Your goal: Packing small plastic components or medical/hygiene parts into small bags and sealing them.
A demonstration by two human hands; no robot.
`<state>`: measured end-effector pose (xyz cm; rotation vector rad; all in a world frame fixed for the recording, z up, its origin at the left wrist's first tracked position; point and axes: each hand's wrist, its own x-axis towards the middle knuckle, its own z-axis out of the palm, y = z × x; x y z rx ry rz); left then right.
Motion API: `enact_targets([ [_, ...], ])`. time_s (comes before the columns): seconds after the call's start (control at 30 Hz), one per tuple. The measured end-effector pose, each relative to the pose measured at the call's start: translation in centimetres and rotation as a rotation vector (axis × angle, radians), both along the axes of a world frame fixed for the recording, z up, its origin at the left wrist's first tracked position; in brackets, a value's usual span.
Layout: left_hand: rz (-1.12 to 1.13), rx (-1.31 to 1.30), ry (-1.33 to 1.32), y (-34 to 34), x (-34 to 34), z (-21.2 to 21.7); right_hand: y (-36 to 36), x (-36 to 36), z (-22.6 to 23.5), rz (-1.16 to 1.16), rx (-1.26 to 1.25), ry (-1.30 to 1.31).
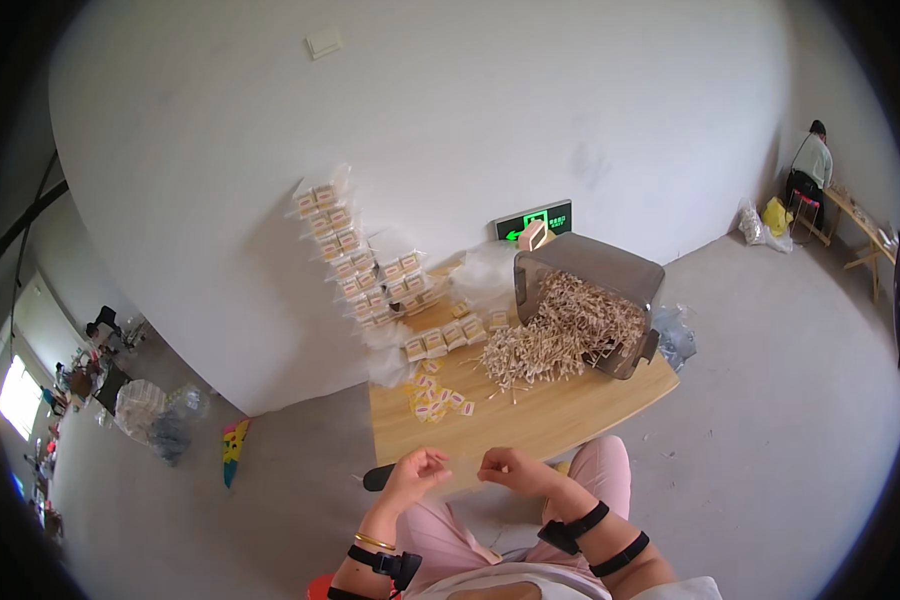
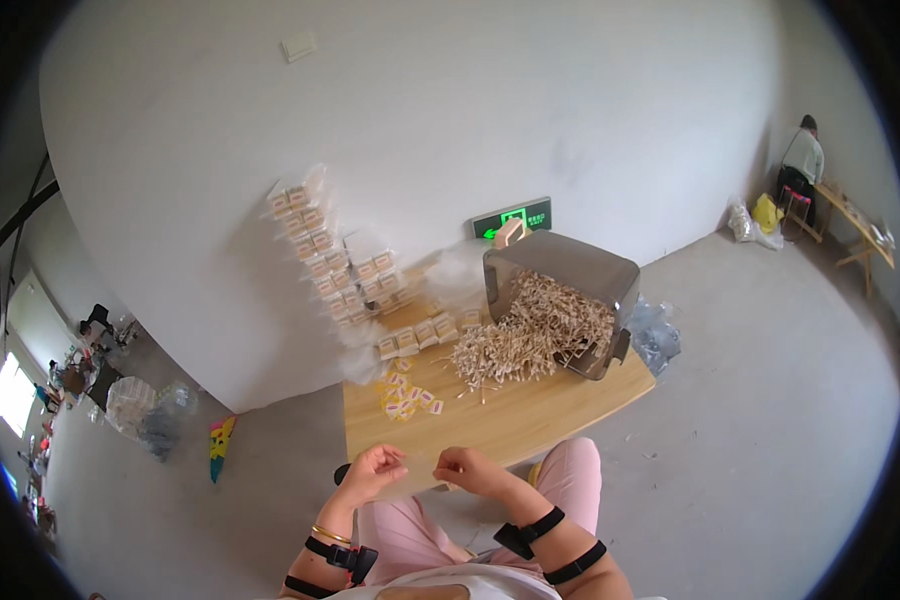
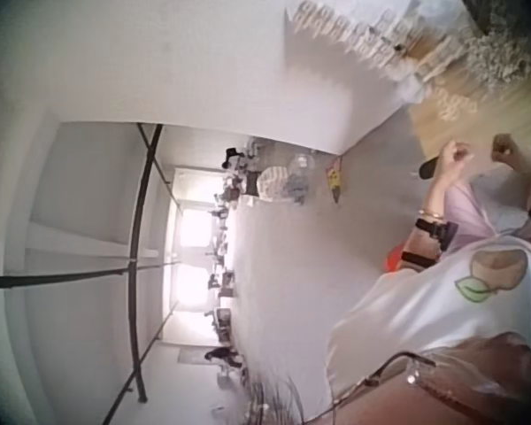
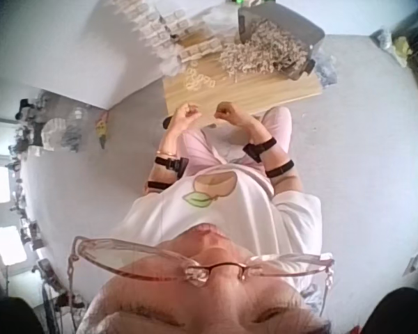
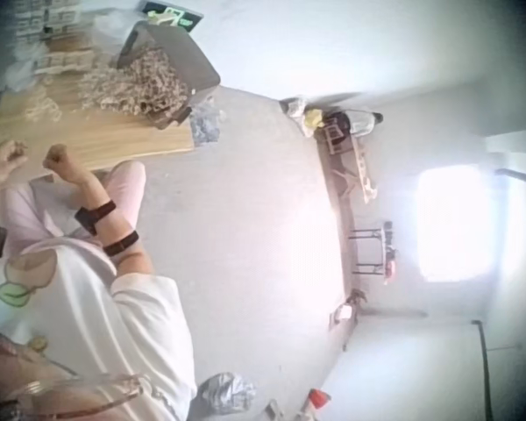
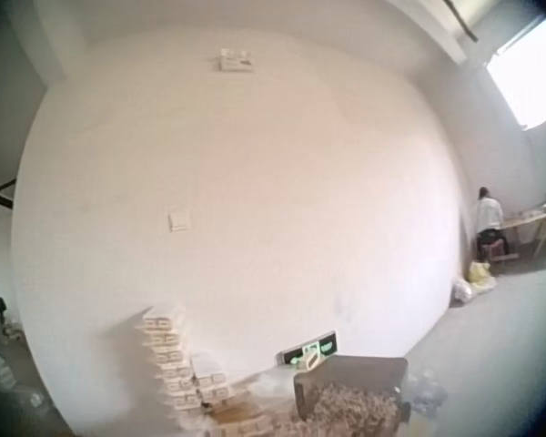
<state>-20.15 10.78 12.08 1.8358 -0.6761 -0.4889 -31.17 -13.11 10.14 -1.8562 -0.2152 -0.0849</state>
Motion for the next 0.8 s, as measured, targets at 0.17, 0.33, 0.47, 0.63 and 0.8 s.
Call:
enact_targets([
  [0.17,0.218,0.042,-0.373,-0.8,-2.2,1.8,0.0,0.8,0.0,-0.168,-0.003,0.071],
  [0.33,0.081,0.073,-0.234,-2.4,-4.5,2.0,3.1,1.5,0.6,-0.127,-0.166,-0.193],
  [0.47,0.052,-0.028,0.053,-1.8,-4.0,1.2,3.9,1.2,0.8,-0.111,-0.097,-0.196],
  [0.63,-0.008,-0.130,0.180,-1.0,-3.6,1.6,3.8,0.5,1.4,-0.105,0.010,-0.160],
  [0.8,0.020,0.401,-0.225,-0.9,-3.9,4.3,3.2,0.0,2.0,-0.246,0.007,-0.170],
])
